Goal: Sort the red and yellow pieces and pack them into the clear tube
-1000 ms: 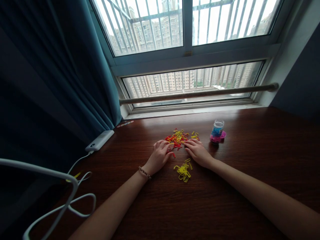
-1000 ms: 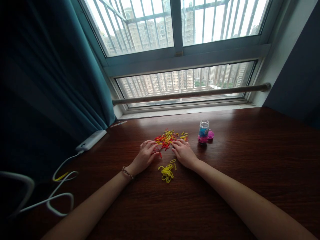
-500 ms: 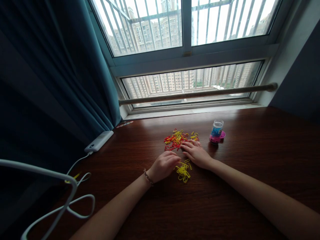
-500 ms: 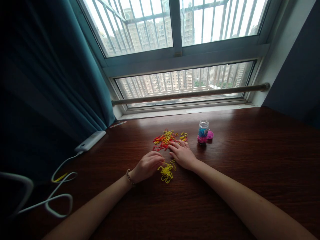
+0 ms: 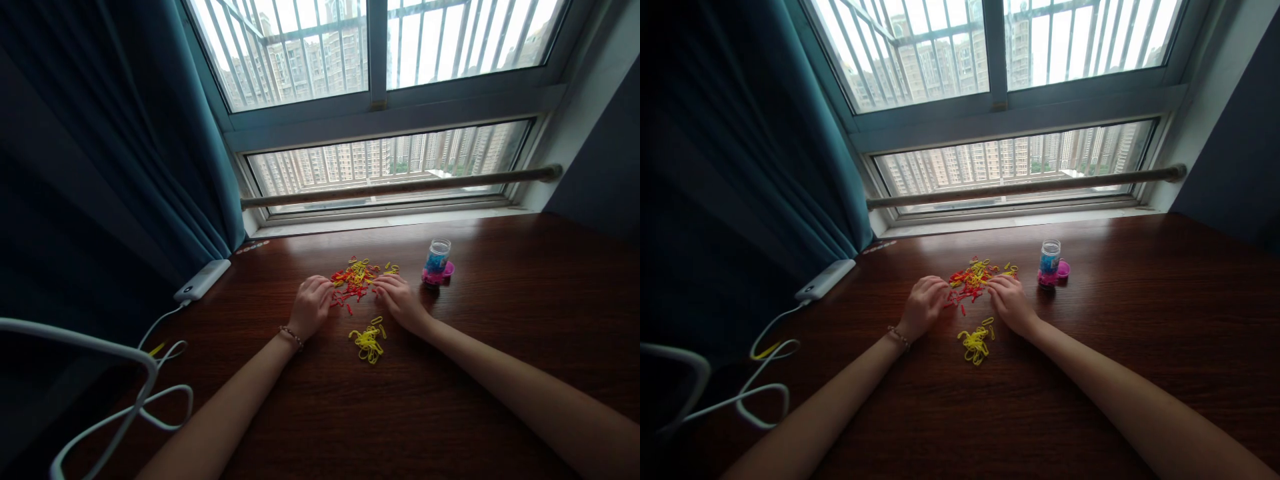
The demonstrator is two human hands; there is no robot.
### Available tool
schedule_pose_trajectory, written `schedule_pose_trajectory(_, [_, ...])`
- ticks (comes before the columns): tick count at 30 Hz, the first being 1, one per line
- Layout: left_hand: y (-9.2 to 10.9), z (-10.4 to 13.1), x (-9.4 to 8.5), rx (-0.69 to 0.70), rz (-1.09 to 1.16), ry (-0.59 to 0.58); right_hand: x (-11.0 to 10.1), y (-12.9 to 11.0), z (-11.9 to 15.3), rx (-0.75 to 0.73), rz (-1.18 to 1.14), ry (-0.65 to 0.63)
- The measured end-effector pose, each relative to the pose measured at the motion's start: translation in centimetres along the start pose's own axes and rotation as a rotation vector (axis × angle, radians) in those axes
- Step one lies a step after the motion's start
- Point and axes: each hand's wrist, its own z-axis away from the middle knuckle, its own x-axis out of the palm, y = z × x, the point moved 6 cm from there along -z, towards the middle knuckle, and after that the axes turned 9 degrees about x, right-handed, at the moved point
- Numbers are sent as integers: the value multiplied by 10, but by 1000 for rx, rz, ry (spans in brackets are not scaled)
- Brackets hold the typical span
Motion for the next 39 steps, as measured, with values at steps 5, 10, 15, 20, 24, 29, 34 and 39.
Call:
schedule_pose_trajectory(5, [-29, 6, 19, -126, 0, -155, -14, -26, 10, -133, -198, 21])
schedule_pose_trajectory(10, [-24, 10, 30, -95, -34, -273, -1, -55, 23, -308, -207, -286])
schedule_pose_trajectory(15, [-22, 9, 31, -98, -52, -317, -1, -54, 24, -308, -187, -319])
schedule_pose_trajectory(20, [-22, 9, 31, -124, -49, -353, -2, -49, 23, -312, -200, -283])
schedule_pose_trajectory(24, [-22, 9, 31, -144, -51, -369, -1, -47, 23, -307, -222, -250])
schedule_pose_trajectory(29, [-22, 10, 32, -150, -59, -387, -3, -45, 22, -280, -236, -218])
schedule_pose_trajectory(34, [-22, 10, 33, -135, -62, -405, -4, -44, 21, -251, -229, -189])
schedule_pose_trajectory(39, [-20, 9, 33, -128, -67, -410, -4, -42, 20, -240, -226, -173])
